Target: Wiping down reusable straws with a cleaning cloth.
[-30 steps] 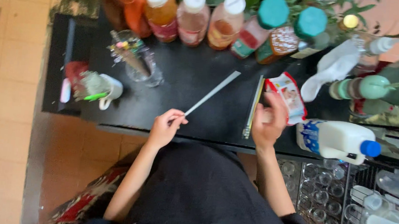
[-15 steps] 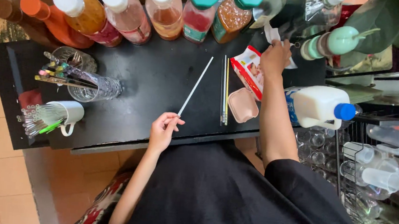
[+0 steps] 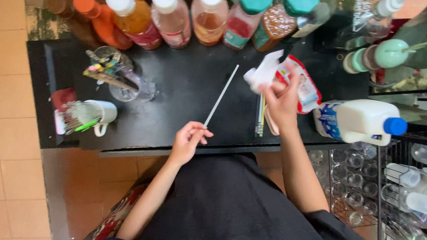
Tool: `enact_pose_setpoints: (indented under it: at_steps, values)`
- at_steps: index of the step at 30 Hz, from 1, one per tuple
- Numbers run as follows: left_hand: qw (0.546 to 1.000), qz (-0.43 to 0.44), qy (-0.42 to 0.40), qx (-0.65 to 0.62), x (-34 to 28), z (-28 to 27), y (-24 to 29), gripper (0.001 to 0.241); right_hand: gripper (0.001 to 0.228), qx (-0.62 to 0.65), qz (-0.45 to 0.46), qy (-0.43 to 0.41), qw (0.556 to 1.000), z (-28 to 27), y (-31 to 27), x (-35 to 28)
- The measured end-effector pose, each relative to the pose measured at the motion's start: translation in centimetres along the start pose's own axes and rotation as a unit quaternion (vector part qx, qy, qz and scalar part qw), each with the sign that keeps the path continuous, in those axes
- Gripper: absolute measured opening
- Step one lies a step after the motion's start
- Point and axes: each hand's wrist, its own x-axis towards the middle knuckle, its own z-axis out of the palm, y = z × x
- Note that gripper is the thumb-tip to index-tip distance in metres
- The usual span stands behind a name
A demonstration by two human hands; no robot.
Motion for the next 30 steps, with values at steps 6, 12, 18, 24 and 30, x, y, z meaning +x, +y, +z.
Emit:
enact_pose_setpoints:
  at_steps: [6, 12, 18, 24, 30]
  values:
    - [0.997, 0.051, -0.042, -0.042, -0.5, -1.0, 4.8, 0.020, 0.050, 0.109, 0.154, -0.112, 0.976, 6.3, -0.4, -4.6]
    - [0.992, 0.112, 0.016, -0.049, -1.3, -1.2, 6.9, 0.024, 0.018, 0.114, 0.130, -0.187, 0.967, 9.1, 0.4, -6.2]
    - [0.950, 0.259, 0.093, 0.147, -1.6, -0.7, 11.6, 0.012, 0.023, 0.120, 0.160, -0.181, 0.963, 10.8, 0.4, -6.4]
    - [0.962, 0.180, 0.118, 0.170, -1.0, 0.1, 10.8, 0.011, 0.027, 0.159, 0.111, -0.205, 0.959, 11.6, -5.2, -5.0]
    - [0.938, 0.230, 0.152, 0.212, -0.1, 1.3, 11.3, 0.012, 0.021, 0.028, 0.150, -0.170, 0.974, 10.8, -3.0, -4.4]
